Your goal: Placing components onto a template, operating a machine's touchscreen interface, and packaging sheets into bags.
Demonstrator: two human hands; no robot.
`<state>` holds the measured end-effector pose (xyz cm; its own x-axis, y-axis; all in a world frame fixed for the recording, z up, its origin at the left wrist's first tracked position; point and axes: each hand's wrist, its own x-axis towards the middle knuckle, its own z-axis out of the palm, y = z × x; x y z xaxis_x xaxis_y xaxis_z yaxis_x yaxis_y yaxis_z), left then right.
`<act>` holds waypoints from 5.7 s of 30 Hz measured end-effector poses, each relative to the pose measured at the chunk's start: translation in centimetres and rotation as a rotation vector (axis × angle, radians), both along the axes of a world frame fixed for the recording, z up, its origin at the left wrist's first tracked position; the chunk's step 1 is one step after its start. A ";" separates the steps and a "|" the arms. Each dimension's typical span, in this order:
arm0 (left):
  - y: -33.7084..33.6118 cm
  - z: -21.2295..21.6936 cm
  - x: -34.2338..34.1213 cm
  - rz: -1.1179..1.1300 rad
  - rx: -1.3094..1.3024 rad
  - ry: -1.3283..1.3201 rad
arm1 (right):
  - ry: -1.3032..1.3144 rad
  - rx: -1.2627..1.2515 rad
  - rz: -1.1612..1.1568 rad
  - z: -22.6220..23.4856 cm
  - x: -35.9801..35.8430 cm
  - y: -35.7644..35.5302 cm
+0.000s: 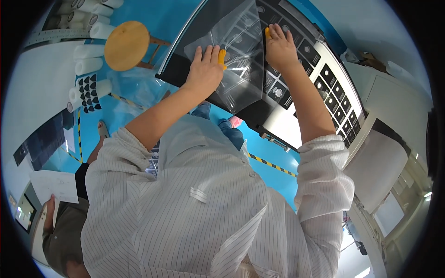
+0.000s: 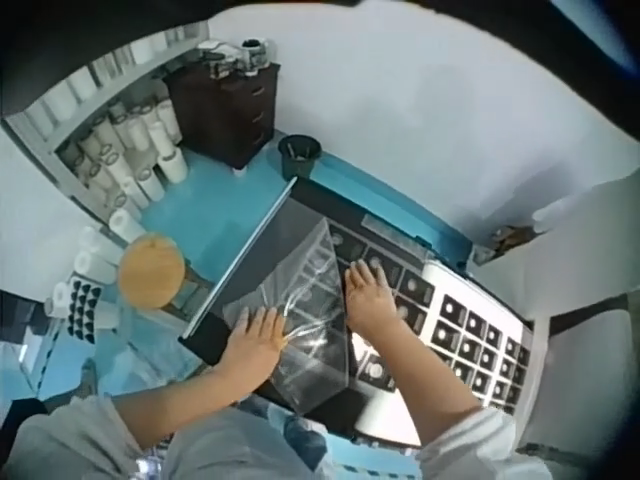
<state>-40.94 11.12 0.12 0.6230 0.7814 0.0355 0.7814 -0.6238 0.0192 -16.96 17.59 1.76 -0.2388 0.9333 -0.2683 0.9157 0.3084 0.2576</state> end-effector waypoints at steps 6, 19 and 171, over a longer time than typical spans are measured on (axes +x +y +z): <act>-2.8 1.5 -4.7 -0.009 -0.080 0.060 | -0.158 -0.095 0.023 1.2 -0.4 0.5; -6.7 3.9 -10.5 0.138 -0.063 -0.013 | -0.103 -0.184 -0.084 3.3 -2.9 -0.1; -30.2 28.5 -1.2 -0.218 -0.314 -1.608 | 2.470 0.291 -0.270 25.2 9.4 -50.0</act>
<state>-42.10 -19.12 28.64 0.1991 0.7905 0.5792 -0.2582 -0.5279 0.8091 -7.55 -32.38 27.00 0.2872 0.9269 0.2414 -0.4822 0.3577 -0.7997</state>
